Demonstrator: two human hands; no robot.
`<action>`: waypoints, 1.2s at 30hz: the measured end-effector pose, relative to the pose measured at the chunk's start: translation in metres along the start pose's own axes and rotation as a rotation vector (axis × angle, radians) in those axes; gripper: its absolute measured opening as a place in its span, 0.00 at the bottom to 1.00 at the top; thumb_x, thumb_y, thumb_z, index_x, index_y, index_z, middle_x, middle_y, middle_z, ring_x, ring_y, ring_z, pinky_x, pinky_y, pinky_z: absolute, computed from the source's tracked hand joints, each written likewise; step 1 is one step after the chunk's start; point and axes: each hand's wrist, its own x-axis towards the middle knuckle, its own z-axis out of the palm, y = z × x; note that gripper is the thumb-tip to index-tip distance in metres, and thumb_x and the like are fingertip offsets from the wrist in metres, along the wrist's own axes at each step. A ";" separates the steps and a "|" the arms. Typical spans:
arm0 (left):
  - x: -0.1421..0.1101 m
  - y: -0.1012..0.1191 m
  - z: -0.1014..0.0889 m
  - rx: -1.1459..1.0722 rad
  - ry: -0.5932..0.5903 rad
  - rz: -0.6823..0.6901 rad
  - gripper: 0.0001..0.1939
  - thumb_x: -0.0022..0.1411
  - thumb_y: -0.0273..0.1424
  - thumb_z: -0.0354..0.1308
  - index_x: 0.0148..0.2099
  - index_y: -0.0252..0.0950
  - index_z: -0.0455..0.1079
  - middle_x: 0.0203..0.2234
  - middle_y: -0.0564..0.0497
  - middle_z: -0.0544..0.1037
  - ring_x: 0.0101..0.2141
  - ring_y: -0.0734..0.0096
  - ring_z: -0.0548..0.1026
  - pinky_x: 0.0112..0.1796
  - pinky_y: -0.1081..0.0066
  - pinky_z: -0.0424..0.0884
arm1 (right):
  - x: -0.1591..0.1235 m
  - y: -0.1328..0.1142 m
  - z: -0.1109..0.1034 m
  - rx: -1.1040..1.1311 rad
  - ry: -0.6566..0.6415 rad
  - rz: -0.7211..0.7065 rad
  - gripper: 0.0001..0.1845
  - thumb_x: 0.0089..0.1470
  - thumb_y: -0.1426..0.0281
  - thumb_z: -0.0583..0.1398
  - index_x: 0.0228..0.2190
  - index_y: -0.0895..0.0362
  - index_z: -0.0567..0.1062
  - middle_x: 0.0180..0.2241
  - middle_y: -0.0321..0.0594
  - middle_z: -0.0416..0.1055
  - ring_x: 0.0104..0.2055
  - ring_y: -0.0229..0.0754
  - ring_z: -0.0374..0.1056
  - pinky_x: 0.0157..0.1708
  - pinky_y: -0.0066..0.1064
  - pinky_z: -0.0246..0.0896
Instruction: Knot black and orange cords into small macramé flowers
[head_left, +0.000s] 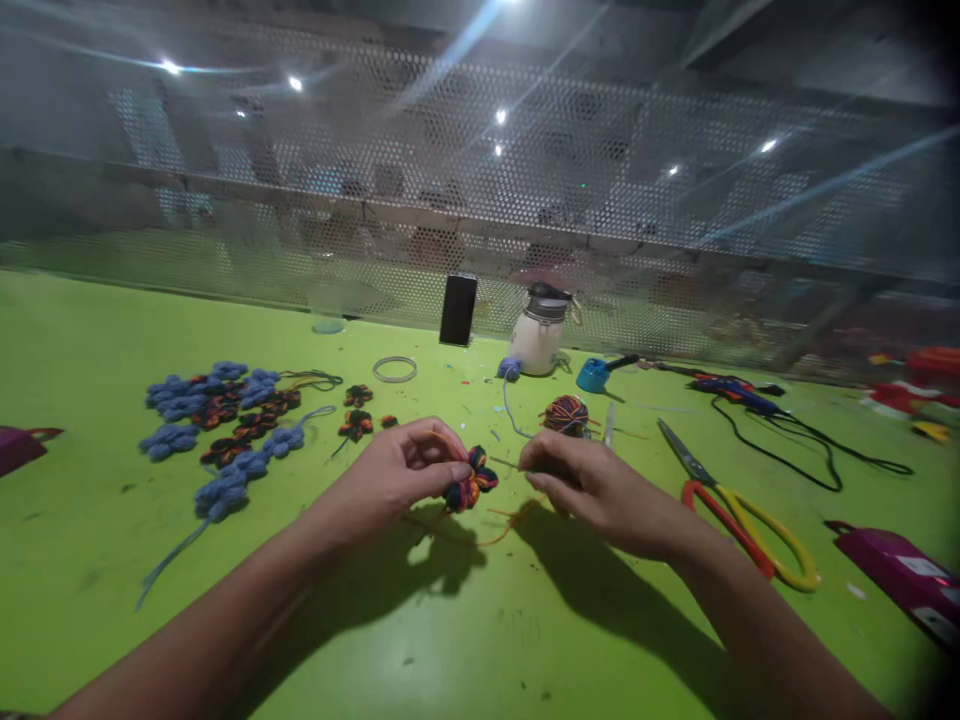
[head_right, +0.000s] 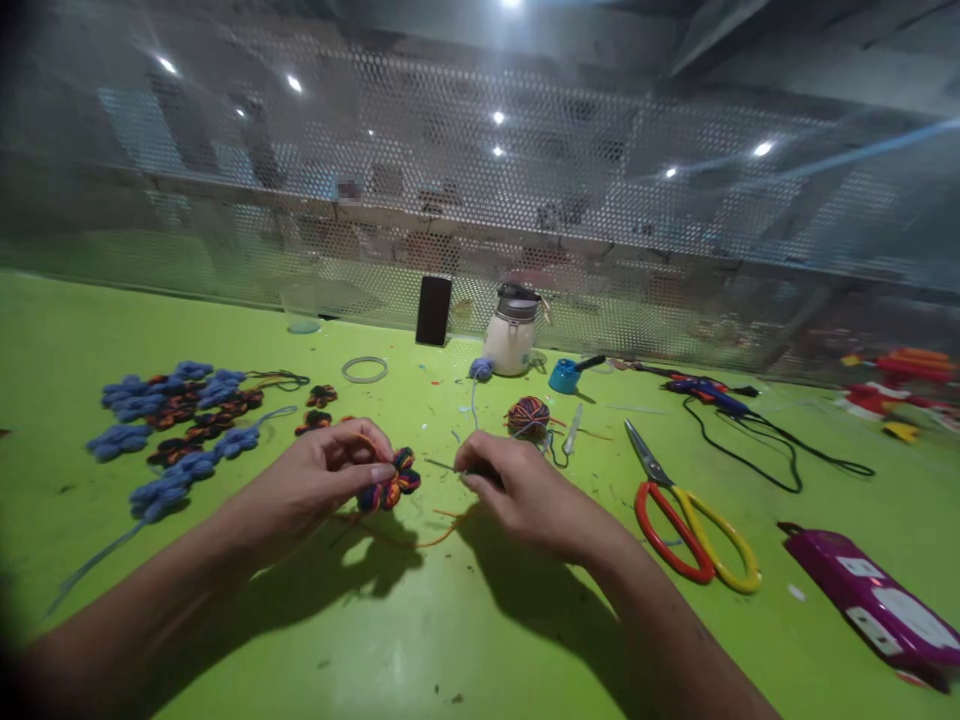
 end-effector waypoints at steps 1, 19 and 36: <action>0.000 0.001 0.000 -0.001 0.005 0.000 0.06 0.52 0.29 0.61 0.32 0.34 0.67 0.24 0.53 0.76 0.27 0.75 0.73 0.29 0.76 0.65 | 0.000 -0.003 0.000 -0.003 -0.007 -0.013 0.04 0.54 0.73 0.54 0.30 0.57 0.69 0.29 0.39 0.68 0.30 0.37 0.62 0.31 0.28 0.55; -0.002 0.001 0.000 -0.093 -0.047 -0.088 0.09 0.49 0.30 0.63 0.30 0.33 0.66 0.25 0.49 0.77 0.25 0.74 0.73 0.26 0.75 0.63 | -0.001 -0.015 0.009 0.132 0.106 -0.106 0.07 0.54 0.70 0.56 0.28 0.57 0.73 0.26 0.37 0.69 0.29 0.36 0.63 0.30 0.28 0.58; -0.003 -0.004 0.003 -0.162 -0.033 -0.057 0.09 0.47 0.29 0.65 0.33 0.33 0.73 0.27 0.49 0.78 0.27 0.73 0.73 0.30 0.73 0.67 | -0.001 -0.013 0.015 0.301 0.068 0.017 0.07 0.53 0.68 0.57 0.27 0.57 0.73 0.23 0.34 0.66 0.23 0.33 0.60 0.24 0.26 0.55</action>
